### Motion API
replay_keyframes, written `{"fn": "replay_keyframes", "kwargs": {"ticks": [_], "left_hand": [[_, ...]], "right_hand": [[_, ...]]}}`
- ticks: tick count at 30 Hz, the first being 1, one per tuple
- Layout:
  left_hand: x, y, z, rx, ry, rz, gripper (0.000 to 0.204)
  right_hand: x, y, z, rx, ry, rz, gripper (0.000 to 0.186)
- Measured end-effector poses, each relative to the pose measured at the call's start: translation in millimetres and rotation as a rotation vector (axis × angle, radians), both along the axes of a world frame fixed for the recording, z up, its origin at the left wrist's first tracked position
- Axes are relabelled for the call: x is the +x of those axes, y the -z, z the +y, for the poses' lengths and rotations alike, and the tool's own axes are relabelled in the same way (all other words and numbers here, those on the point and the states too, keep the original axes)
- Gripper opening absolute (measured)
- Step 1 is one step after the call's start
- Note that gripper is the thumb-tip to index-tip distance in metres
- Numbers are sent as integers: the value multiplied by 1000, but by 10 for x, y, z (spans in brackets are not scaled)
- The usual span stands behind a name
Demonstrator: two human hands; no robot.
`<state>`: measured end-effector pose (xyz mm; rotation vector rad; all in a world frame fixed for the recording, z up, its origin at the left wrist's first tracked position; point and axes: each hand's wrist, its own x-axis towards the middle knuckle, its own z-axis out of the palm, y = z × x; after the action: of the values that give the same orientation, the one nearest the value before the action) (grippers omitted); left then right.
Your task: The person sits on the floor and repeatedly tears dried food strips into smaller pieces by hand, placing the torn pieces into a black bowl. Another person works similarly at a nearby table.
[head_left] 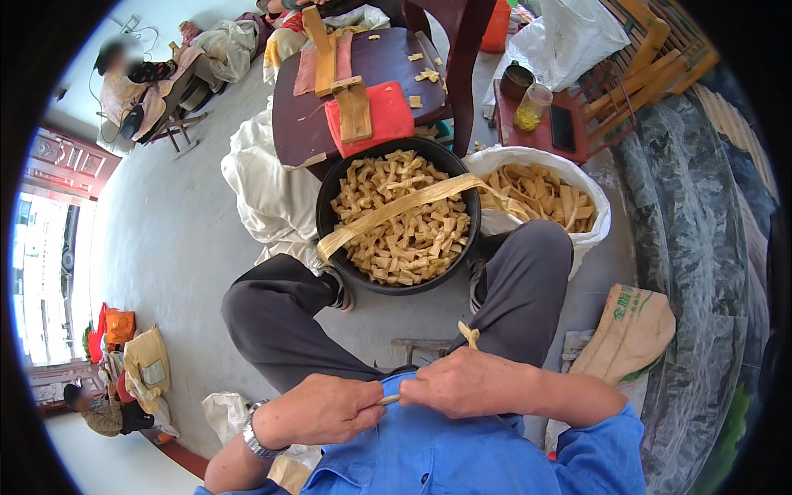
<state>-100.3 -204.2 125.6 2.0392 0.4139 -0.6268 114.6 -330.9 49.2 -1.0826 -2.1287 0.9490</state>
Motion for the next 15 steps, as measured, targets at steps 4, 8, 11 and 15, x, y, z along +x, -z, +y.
{"fn": "replay_keyframes", "kwargs": {"ticks": [4, 8, 11, 15], "left_hand": [[-123, -86, 99, 170, 37, 24, 21], [-146, -174, 196, 81, -88, -75, 15], [-109, -260, 325, -264, -339, -182, 16], [-242, -275, 397, -380, -801, -455, 25]], "right_hand": [[-40, -137, -29, 42, -16, 53, 14], [-5, -272, 21, -34, 44, 142, 23], [166, -383, 120, -328, 95, 121, 33], [401, -452, 134, -561, 174, 337, 41]]}}
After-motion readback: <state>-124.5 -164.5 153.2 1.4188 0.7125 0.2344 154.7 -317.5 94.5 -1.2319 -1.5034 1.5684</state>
